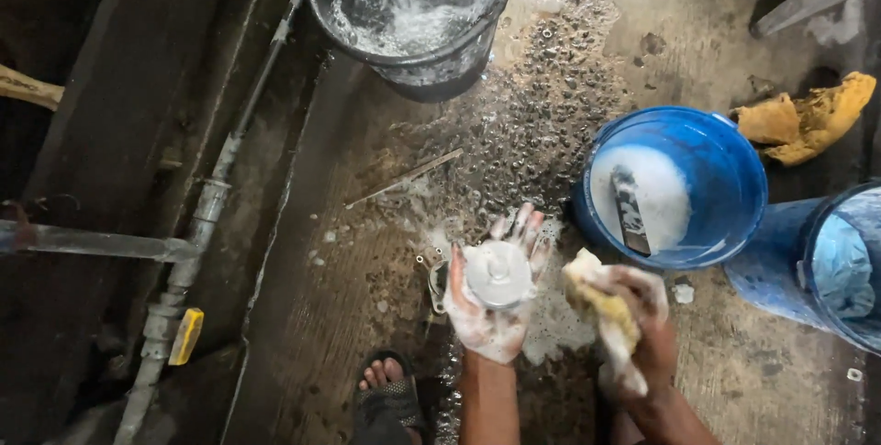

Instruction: Washing and degreasing mechanical engine components using soapy water and a brush.

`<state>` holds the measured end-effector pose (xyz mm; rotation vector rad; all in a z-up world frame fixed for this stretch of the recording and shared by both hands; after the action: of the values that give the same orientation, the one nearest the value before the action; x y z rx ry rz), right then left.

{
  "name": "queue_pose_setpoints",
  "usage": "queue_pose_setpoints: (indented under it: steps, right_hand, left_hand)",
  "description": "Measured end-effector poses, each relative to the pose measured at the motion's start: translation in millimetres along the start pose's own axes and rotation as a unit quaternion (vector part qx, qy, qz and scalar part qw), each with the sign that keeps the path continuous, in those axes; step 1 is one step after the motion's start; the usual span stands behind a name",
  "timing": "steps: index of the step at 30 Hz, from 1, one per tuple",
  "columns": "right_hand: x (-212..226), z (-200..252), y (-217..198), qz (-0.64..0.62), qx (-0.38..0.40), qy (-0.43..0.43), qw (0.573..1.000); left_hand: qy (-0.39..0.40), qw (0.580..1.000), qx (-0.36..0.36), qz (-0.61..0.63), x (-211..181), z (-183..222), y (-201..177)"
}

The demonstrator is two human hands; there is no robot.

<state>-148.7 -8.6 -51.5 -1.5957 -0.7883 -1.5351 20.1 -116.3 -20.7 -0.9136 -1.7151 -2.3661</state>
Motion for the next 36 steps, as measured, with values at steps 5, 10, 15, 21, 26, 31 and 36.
queue_pose_setpoints:
  steps: [5, 10, 15, 21, 26, 31, 36]
  right_hand:
    - [96, 39, 79, 0.365, 0.187, -0.433, 0.803]
    - [92, -9, 81, 0.394, 0.127, -0.372, 0.831]
    - [52, -32, 58, 0.444, 0.12, -0.206, 0.864]
    - [64, -32, 32, 0.4, 0.051, 0.036, 0.914]
    - [118, -39, 38, 0.322, -0.03, -0.15, 0.934]
    - [128, -40, 51, 0.341, 0.053, -0.222, 0.912]
    - [112, -11, 90, 0.334, 0.228, -0.266, 0.875]
  left_hand:
    - [-0.073, 0.997, 0.017, 0.034, 31, -7, -15]
    - [-0.048, 0.981, -0.122, -0.139, 5, -4, -78]
    - [0.017, 0.981, -0.128, -0.144, -39, -4, -121]
    - [-0.05, 0.967, -0.209, -0.134, -21, 13, -85]
    - [-0.01, 0.968, -0.211, -0.137, -28, 16, -149]
    - [-0.12, 0.993, 0.003, 0.011, -25, 17, -123]
    - [-0.152, 0.981, -0.12, 0.019, 0, 11, -92]
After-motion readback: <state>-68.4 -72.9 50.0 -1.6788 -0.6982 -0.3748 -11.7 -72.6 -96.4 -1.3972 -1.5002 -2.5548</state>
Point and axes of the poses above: each hand's wrist, its own z-axis away from the middle knuckle, its own y-axis out of the palm, x = y × z, the point moved 9 cm from there along -z, towards the middle knuckle, and after that the axes turned 15 degrees about z, right-handed, at the moved point
